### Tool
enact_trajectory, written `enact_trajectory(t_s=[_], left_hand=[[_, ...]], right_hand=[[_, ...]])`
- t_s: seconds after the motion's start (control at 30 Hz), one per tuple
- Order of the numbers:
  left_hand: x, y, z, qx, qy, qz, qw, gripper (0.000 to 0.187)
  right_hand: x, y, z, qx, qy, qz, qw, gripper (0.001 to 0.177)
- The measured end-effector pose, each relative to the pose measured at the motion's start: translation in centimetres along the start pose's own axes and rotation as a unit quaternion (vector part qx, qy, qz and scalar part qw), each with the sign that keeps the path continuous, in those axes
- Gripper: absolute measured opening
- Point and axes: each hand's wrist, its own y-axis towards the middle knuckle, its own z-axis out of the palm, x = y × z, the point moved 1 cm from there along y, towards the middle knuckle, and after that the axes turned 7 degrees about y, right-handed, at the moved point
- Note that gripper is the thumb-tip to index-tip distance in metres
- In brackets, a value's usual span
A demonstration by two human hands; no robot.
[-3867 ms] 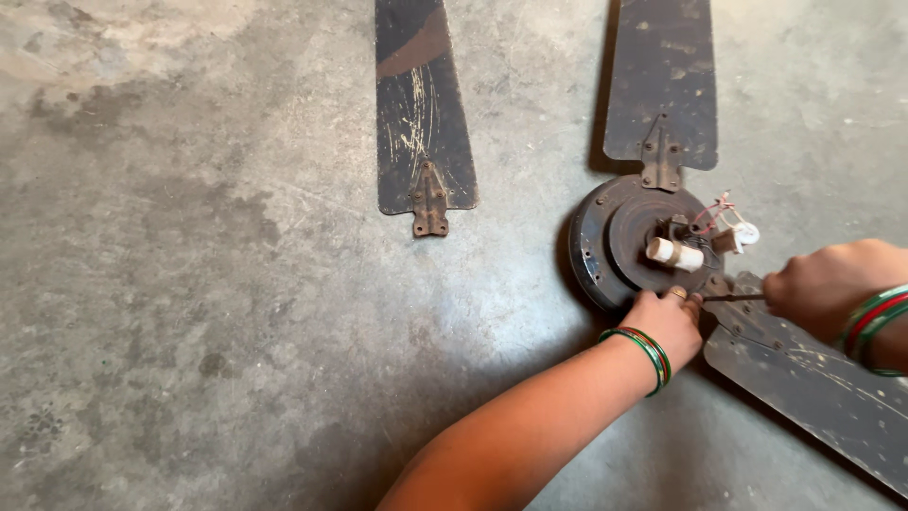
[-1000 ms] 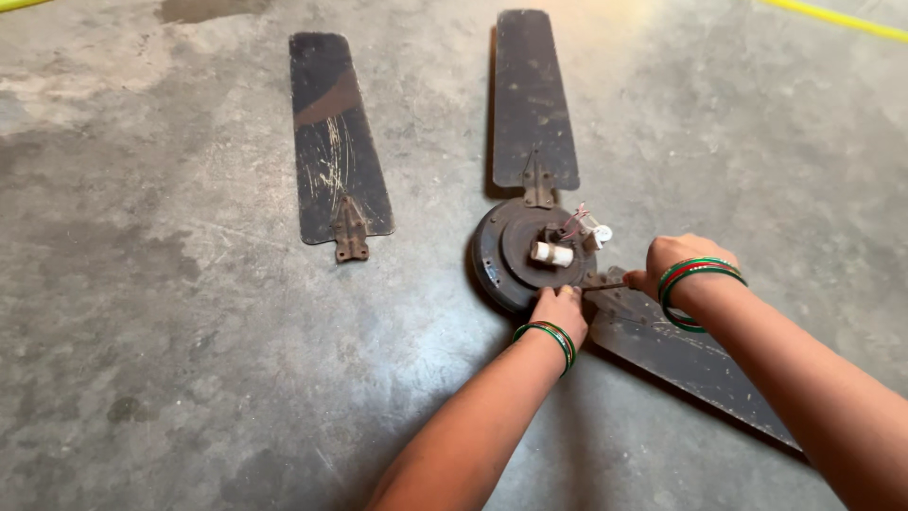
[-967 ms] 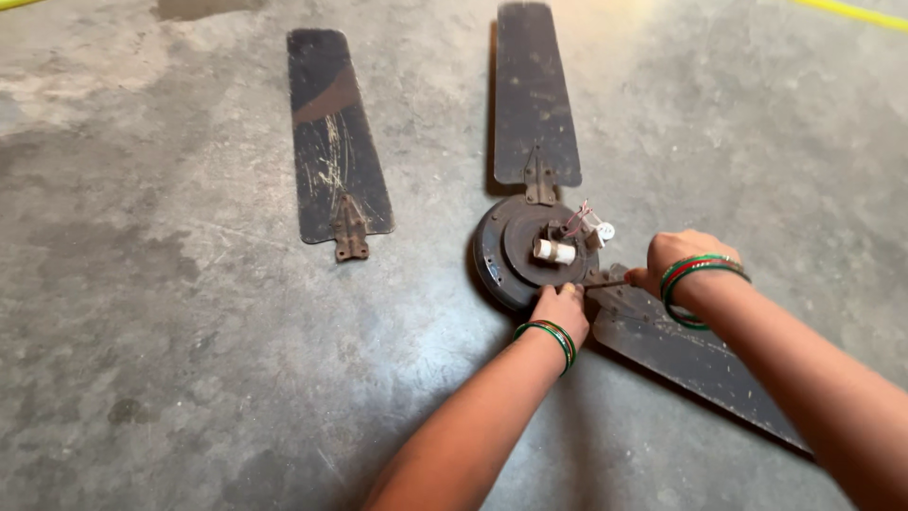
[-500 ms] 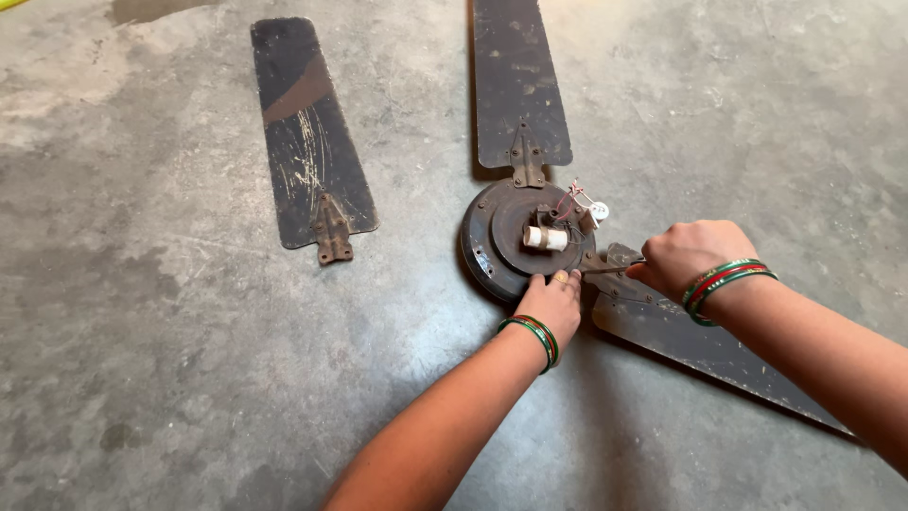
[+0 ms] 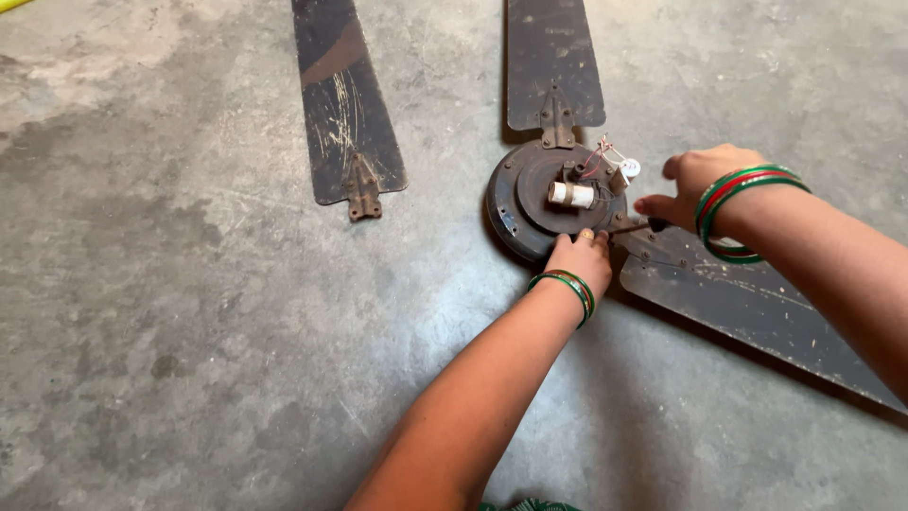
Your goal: The person uses a screwdriver to remove screws from the central hub of a ceiling fan and detaches each blade one by one. The blades are placed on the floor beside the motor housing as they are removed.
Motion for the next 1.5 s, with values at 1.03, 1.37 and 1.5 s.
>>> enact_trajectory(t_s=[1.03, 1.37, 1.5], left_hand=[[1.3, -2.1, -1.9, -0.048, 0.002, 0.027, 0.998, 0.07], [1.8, -2.7, -3.4, 0.004, -0.009, 0.036, 0.999, 0.073], [1.7, -3.0, -3.3, -0.013, 0.006, 0.051, 0.999, 0.074]], right_hand=[[4.2, 0.4, 0.8, 0.043, -0.237, -0.166, 0.956, 0.024], [0.0, 4.1, -0.5, 0.132, -0.081, -0.01, 0.988, 0.051], [0.0, 4.1, 0.1, 0.114, -0.058, 0.031, 0.991, 0.047]])
